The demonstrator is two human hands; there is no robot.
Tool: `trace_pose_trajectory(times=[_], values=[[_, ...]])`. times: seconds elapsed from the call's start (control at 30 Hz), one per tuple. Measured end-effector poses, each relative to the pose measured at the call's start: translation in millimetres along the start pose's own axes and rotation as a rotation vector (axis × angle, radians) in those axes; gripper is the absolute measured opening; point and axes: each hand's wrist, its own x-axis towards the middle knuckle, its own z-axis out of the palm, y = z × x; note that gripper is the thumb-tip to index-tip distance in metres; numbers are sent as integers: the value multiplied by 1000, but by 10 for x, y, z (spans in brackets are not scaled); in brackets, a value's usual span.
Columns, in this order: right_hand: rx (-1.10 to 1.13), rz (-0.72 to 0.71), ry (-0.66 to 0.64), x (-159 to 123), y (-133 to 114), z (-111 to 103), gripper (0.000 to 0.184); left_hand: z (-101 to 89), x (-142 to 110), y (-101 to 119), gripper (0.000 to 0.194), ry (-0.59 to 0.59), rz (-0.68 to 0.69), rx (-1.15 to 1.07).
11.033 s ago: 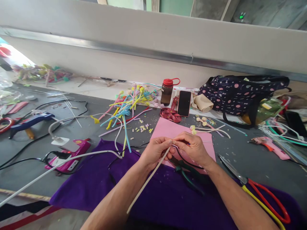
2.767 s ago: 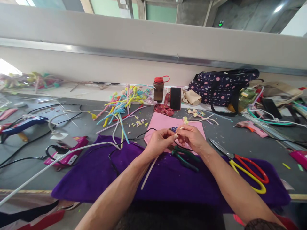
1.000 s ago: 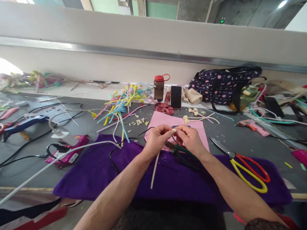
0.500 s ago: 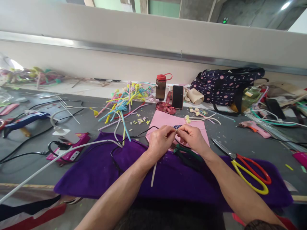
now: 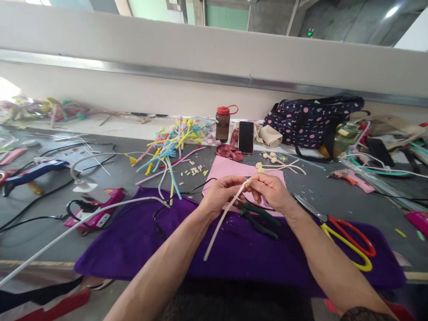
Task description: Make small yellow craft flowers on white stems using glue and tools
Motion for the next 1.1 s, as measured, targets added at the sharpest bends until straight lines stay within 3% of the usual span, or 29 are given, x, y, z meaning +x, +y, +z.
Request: trace_pose_trajectory(times=[0.37, 0.5, 0.73, 0.93, 1.1], values=[[169, 127, -55, 14, 84, 103, 31, 12, 12, -43, 32, 35, 80, 13], [155, 166, -2, 15, 113, 130, 33, -25, 25, -28, 23, 106, 197, 167], [302, 354, -19, 32, 148, 96, 26, -51, 15, 17, 12, 111, 403, 630], [292, 371, -56, 50, 185, 67, 24, -58, 23, 3, 19, 114, 515, 958], [287, 394, -82, 64, 294, 81, 24, -91, 34, -23, 31, 18, 603, 1076]])
